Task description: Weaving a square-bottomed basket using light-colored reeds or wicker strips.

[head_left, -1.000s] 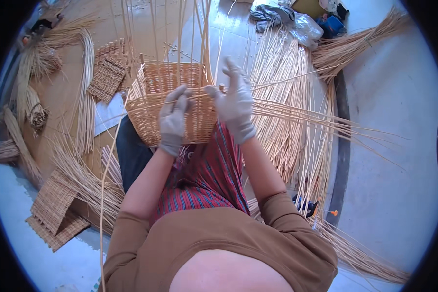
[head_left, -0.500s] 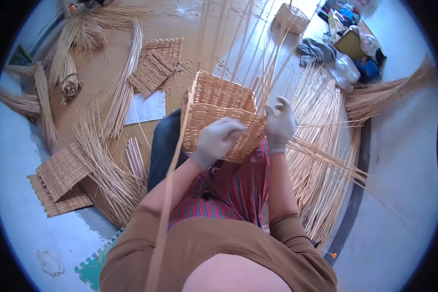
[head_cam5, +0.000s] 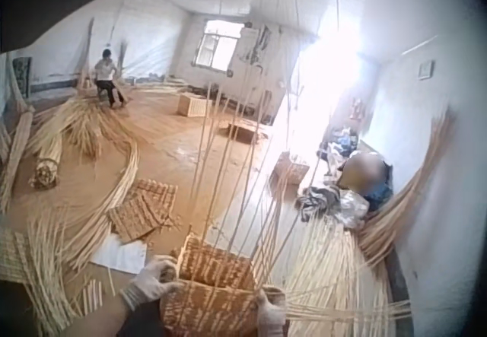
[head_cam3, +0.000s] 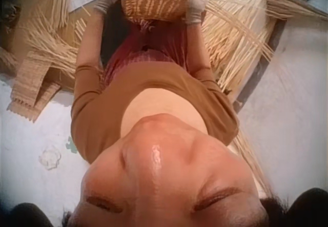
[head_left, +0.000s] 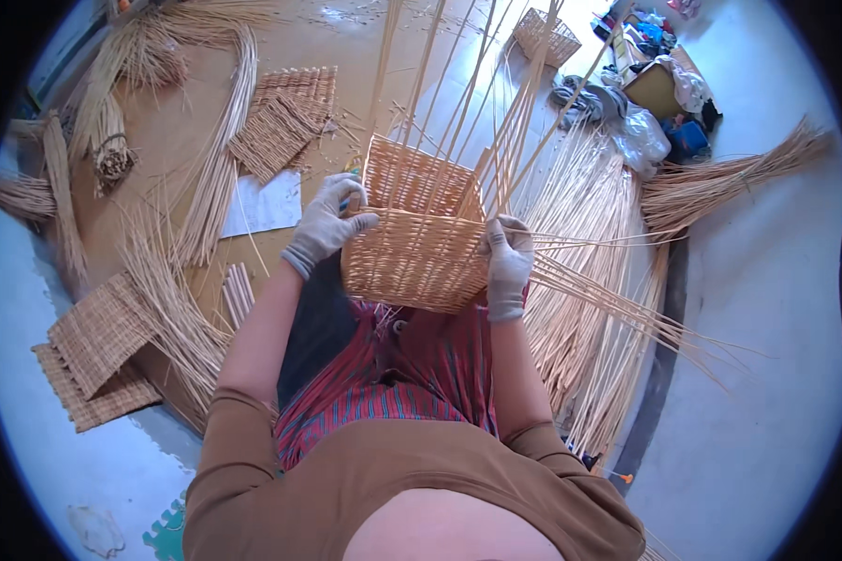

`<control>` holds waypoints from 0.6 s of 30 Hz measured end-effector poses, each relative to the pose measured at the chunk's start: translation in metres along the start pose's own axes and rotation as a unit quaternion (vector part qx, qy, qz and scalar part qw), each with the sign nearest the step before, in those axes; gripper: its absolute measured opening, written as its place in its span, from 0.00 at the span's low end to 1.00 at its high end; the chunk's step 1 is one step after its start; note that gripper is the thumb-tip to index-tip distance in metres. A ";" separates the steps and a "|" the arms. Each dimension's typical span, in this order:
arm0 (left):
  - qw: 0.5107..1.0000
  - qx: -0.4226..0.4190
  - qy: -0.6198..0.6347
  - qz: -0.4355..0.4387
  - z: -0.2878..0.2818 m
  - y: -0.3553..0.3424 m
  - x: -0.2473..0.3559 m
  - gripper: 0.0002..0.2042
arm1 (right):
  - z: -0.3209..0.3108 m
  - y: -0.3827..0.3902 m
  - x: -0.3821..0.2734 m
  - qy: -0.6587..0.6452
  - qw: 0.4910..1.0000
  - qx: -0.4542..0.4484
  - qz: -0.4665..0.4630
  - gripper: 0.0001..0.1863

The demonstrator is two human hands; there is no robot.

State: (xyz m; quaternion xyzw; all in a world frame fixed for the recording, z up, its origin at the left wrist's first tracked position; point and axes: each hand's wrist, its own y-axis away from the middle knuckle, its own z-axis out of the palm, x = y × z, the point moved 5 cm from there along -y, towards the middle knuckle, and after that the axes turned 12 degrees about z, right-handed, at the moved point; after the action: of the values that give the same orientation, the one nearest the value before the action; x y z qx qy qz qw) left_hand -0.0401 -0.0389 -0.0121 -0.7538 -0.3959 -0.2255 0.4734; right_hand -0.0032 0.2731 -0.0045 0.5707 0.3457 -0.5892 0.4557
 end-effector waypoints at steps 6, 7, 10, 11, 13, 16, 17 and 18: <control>0.961 0.231 -0.150 0.024 0.003 0.032 0.069 0.18 | 0.003 -0.005 0.011 -0.061 0.997 0.028 -0.022 0.07; 0.950 0.148 -0.225 0.160 0.011 0.030 0.075 0.25 | 0.003 -0.005 0.014 -0.052 0.997 0.033 -0.036 0.07; 0.952 -0.071 -0.297 -0.014 0.038 0.026 0.082 0.41 | 0.041 0.009 -0.031 0.035 0.987 0.050 -0.150 0.06; 0.954 -0.070 -0.293 -0.011 0.050 0.026 0.076 0.41 | 0.059 0.002 -0.051 0.032 0.982 0.000 -0.185 0.10; 0.924 -0.058 -0.378 -0.012 0.067 0.029 0.067 0.45 | 0.101 -0.010 -0.101 0.211 0.907 0.001 -0.364 0.22; 0.913 -0.084 -0.398 -0.018 0.073 0.022 0.070 0.38 | 0.141 -0.039 -0.120 0.252 0.907 -0.088 -0.325 0.38; 0.922 -0.060 -0.383 -0.012 0.066 0.022 0.069 0.36 | 0.132 -0.029 -0.125 0.176 0.950 -0.105 -0.237 0.42; 0.922 -0.057 -0.381 -0.021 0.062 0.028 0.070 0.36 | 0.104 -0.026 -0.111 0.050 0.956 -0.119 -0.262 0.38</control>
State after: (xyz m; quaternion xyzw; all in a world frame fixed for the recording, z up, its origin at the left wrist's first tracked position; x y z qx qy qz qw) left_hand 0.0210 0.0366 -0.0053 -0.8000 -0.5488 0.0471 0.2380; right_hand -0.0718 0.2016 0.1131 0.4306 0.5730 -0.6130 0.3324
